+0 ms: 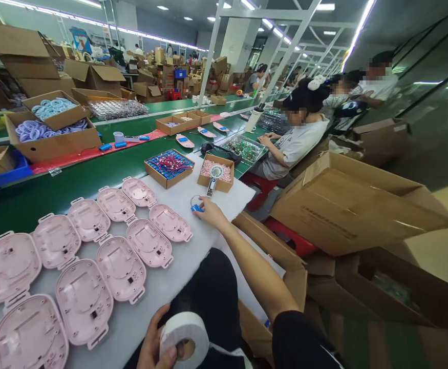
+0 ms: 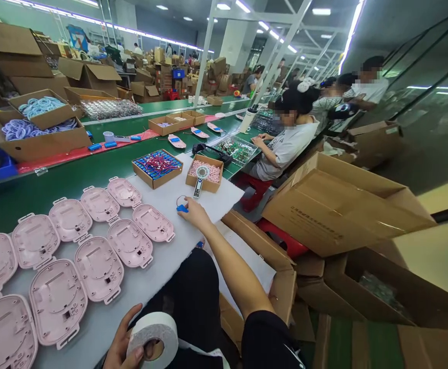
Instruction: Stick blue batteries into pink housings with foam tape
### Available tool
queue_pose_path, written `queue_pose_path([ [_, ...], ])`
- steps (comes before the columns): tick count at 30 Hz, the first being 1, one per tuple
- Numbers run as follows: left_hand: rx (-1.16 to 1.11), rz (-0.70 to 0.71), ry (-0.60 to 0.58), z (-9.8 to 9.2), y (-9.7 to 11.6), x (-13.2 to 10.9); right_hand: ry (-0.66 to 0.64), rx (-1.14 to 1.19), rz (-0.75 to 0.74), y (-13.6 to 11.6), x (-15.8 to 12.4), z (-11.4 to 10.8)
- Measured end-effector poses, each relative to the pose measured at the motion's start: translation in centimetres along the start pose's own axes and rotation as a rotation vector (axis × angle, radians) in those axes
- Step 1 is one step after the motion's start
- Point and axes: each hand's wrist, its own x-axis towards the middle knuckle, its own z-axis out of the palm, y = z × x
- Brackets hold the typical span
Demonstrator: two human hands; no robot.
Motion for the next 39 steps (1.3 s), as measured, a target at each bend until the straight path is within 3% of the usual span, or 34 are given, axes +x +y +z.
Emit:
queue_pose_path([
  [2, 0.011, -0.001, 0.028, 0.5, 0.6, 0.0, 0.031, 0.067, 0.028, 1.0, -1.6, -0.7],
  [4, 0.002, 0.001, 0.029, 0.8, 1.1, 0.2, 0.079, 0.275, 0.055, 2.1, -3.6, -0.7],
  [7, -0.003, 0.013, -0.048, 0.7, 1.4, 0.7, 0.053, 0.458, 0.04, 3.1, -6.8, 0.7],
  [10, -0.001, 0.02, -0.1, 0.6, 1.1, 1.5, -0.038, 0.223, -0.134, 3.0, -9.0, 3.3],
  [13, 0.007, 0.026, -0.115, 0.8, 0.7, 1.9, -0.032, 0.073, -0.229, 2.7, -9.5, 4.8],
  [17, 0.063, 0.037, -0.136, 1.0, 1.0, 1.8, 0.106, 0.259, -0.055, 2.8, -10.4, 3.6],
  [19, 0.118, 0.038, -0.131, 1.3, 1.7, 1.7, 0.092, 0.446, -0.021, 2.4, -12.5, 2.2],
  [20, 0.161, 0.03, -0.125, 1.4, 2.2, 1.7, 0.018, 0.53, -0.031, 2.0, -14.1, 1.4],
  [22, 0.282, 0.008, -0.123, 1.7, 3.3, 1.7, -0.269, 0.63, -0.08, 0.8, -17.5, 0.0],
  [25, 0.495, 0.006, -0.163, 1.9, 4.5, 2.0, -0.653, 0.532, -0.15, -1.7, -21.9, -1.9],
  [30, 0.771, 0.071, -0.25, 1.7, 4.3, 2.6, -0.792, 0.188, -0.269, -3.7, -24.6, -2.9],
  [34, 0.881, 0.138, -0.291, 1.7, 3.3, 2.6, -0.755, 0.2, -0.267, -2.7, -25.4, -2.0],
  [39, 0.933, 0.128, -0.311, 1.8, 3.2, 2.5, -0.491, 0.455, 0.014, -0.7, -27.2, -0.3],
])
